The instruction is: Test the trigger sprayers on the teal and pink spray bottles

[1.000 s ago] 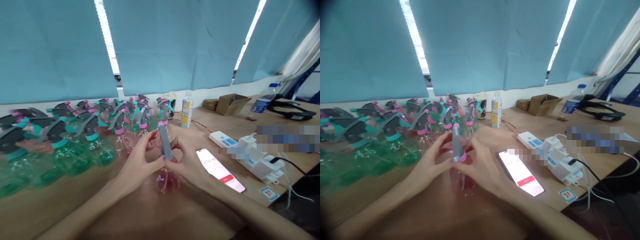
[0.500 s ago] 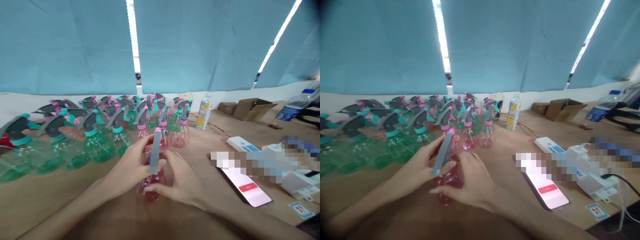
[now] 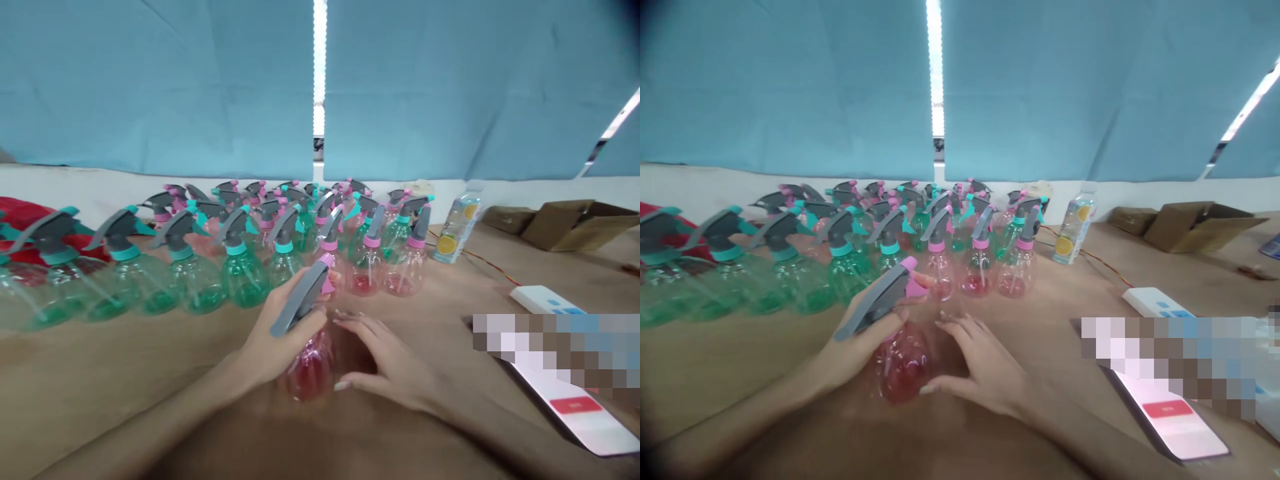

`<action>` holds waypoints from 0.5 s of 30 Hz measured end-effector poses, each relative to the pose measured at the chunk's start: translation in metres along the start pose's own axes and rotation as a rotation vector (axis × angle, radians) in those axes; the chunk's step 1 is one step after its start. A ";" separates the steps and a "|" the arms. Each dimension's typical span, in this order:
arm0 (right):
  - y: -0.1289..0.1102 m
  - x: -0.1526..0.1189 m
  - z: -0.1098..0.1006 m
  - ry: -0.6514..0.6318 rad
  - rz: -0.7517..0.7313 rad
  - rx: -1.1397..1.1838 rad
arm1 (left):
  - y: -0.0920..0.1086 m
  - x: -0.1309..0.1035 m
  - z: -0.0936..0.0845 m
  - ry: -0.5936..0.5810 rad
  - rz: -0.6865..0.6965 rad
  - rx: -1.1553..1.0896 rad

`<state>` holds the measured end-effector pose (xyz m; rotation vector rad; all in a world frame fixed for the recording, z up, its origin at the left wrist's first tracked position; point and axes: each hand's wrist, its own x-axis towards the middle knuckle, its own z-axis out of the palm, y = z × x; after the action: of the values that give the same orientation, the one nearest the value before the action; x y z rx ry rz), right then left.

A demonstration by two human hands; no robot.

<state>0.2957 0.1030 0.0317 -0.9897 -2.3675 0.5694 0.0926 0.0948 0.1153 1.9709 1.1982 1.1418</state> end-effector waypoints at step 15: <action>0.028 -0.004 0.009 -0.119 -0.081 -0.098 | 0.014 0.005 -0.004 -0.051 -0.026 0.074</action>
<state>0.3073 0.1168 0.0078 -0.9197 -2.5502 0.4982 0.0961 0.0934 0.1300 2.0210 1.2519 1.0415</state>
